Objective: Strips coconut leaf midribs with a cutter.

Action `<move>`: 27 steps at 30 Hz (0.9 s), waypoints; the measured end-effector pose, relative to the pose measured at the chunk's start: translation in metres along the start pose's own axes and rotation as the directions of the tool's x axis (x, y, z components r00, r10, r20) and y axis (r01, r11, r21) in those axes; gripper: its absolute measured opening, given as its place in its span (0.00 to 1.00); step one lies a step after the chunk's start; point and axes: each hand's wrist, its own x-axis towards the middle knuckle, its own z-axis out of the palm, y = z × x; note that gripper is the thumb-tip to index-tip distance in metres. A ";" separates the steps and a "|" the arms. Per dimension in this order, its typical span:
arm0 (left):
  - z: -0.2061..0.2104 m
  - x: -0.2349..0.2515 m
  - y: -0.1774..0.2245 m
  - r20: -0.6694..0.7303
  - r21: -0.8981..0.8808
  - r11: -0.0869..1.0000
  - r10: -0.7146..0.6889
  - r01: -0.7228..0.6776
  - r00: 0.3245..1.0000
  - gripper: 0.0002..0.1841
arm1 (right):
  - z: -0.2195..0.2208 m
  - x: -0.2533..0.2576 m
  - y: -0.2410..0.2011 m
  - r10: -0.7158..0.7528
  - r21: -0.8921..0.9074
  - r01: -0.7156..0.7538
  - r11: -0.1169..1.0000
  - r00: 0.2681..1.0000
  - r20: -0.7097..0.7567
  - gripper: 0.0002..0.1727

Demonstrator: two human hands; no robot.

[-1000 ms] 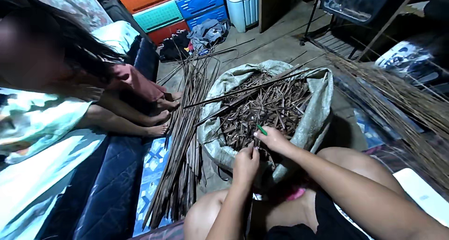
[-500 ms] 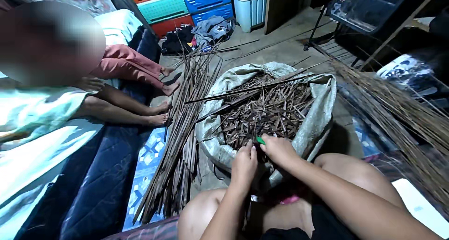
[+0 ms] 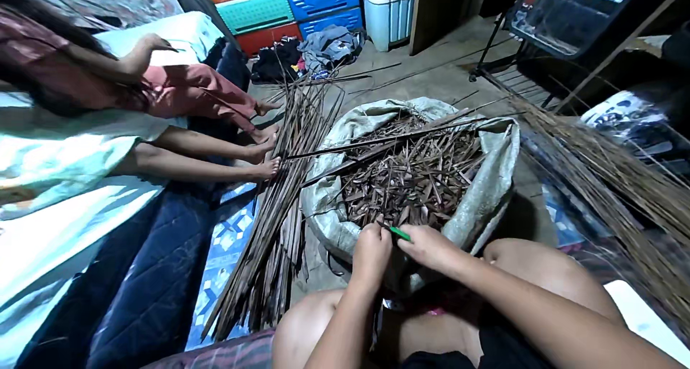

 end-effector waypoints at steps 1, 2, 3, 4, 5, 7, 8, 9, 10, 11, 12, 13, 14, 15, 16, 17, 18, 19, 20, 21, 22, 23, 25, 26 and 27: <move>-0.001 -0.001 0.001 0.012 0.014 1.000 -0.015 0.014 1.000 0.22 | 0.002 0.000 0.000 -0.007 -0.009 0.007 1.000 1.000 0.020 0.19; -0.002 -0.001 0.000 0.014 0.023 0.999 -0.022 0.022 1.000 0.22 | 0.002 0.001 0.000 -0.007 -0.024 0.008 1.000 1.000 0.030 0.19; -0.002 -0.001 0.000 0.014 0.030 0.999 -0.028 0.028 1.000 0.22 | 0.002 0.001 -0.002 -0.002 -0.045 0.004 0.999 0.999 0.034 0.19; -0.002 -0.001 -0.001 0.015 0.039 0.999 -0.034 0.033 0.999 0.22 | 0.001 0.002 -0.004 0.010 -0.077 -0.007 0.997 0.999 0.038 0.19; -0.003 -0.001 0.000 0.017 0.050 0.998 -0.037 0.036 0.999 0.22 | 0.000 0.002 -0.006 0.024 -0.120 -0.020 0.993 0.999 0.031 0.20; -0.001 -0.001 0.000 0.011 0.080 0.997 -0.023 0.022 1.000 0.21 | 0.001 0.004 -0.008 0.053 -0.199 -0.054 0.978 0.999 -0.006 0.21; 0.000 -0.001 0.000 0.014 0.096 0.995 -0.013 0.012 1.000 0.21 | 0.001 0.008 -0.007 0.069 -0.226 -0.075 0.971 0.997 -0.034 0.22; 0.001 -0.001 0.001 0.026 0.108 0.994 -0.013 0.010 1.000 0.22 | 0.001 0.012 -0.005 0.081 -0.251 -0.094 0.964 0.995 -0.062 0.23; 0.002 -0.001 0.001 0.031 0.117 0.993 -0.015 0.011 0.999 0.23 | 0.000 0.016 -0.005 0.086 -0.276 -0.106 0.955 0.993 -0.085 0.23; 0.002 0.000 0.002 0.028 0.119 0.993 -0.019 0.015 0.999 0.23 | 0.000 0.018 -0.006 0.086 -0.293 -0.114 0.949 0.991 -0.106 0.24; 0.001 0.001 0.003 0.021 0.116 0.993 -0.020 0.017 1.000 0.24 | -0.001 0.021 -0.008 0.089 -0.301 -0.125 0.945 0.988 -0.129 0.23; -0.001 0.002 0.004 0.015 0.112 0.994 -0.018 0.016 1.000 0.23 | -0.001 0.023 -0.010 0.096 -0.305 -0.142 0.942 0.982 -0.160 0.23; -0.002 0.001 0.005 0.010 0.108 0.994 -0.014 0.013 1.000 0.23 | -0.002 0.025 -0.010 0.108 -0.293 -0.164 0.942 0.974 -0.198 0.22; -0.001 -0.002 0.004 0.010 0.104 0.995 -0.009 0.008 1.000 0.23 | -0.005 0.028 -0.008 0.133 -0.262 -0.195 0.945 0.963 -0.234 0.21; 0.000 -0.006 0.003 0.016 0.098 0.995 -0.004 0.002 1.000 0.23 | -0.012 0.032 -0.004 0.157 -0.227 -0.219 0.949 0.952 -0.261 0.21; 0.003 -0.010 0.002 0.012 0.089 0.996 0.013 -0.014 1.000 0.23 | -0.019 0.035 0.000 0.166 -0.181 -0.219 0.959 0.948 -0.271 0.21; 0.006 -0.013 0.001 -0.004 0.077 0.996 0.039 -0.039 0.999 0.22 | -0.027 0.038 0.005 0.162 -0.115 -0.197 0.974 0.953 -0.257 0.21; 0.008 -0.015 0.000 -0.020 0.064 0.996 0.064 -0.063 0.998 0.22 | -0.031 0.041 0.010 0.135 -0.020 -0.143 0.989 0.963 -0.232 0.21; 0.010 -0.016 0.000 -0.030 0.049 0.996 0.082 -0.081 0.996 0.22 | -0.031 0.045 0.014 0.086 0.089 -0.069 0.994 0.974 -0.209 0.22; 0.011 -0.017 0.000 -0.032 0.035 0.995 0.091 -0.090 0.995 0.22 | -0.028 0.048 0.017 0.037 0.195 0.000 0.981 0.982 -0.186 0.23; 0.013 -0.017 0.002 -0.032 0.023 0.995 0.097 -0.096 0.995 0.22 | -0.025 0.048 0.016 0.001 0.277 0.045 0.960 0.986 -0.166 0.23; 0.015 -0.018 0.004 -0.024 0.015 0.995 0.096 -0.095 0.995 0.22 | -0.023 0.048 0.014 -0.017 0.334 0.069 0.940 0.988 -0.156 0.22; 0.019 -0.022 0.010 0.020 -0.007 0.998 0.069 -0.069 0.997 0.24 | -0.024 0.047 0.015 -0.012 0.425 0.092 0.900 0.982 -0.188 0.19; 0.021 -0.024 0.012 0.033 -0.014 0.998 0.061 -0.061 0.998 0.25 | -0.026 0.048 0.018 0.006 0.471 0.100 0.877 0.976 -0.219 0.19; 0.023 -0.026 0.013 0.033 -0.020 0.998 0.061 -0.060 0.998 0.25 | -0.030 0.049 0.021 0.031 0.510 0.107 0.854 0.966 -0.255 0.19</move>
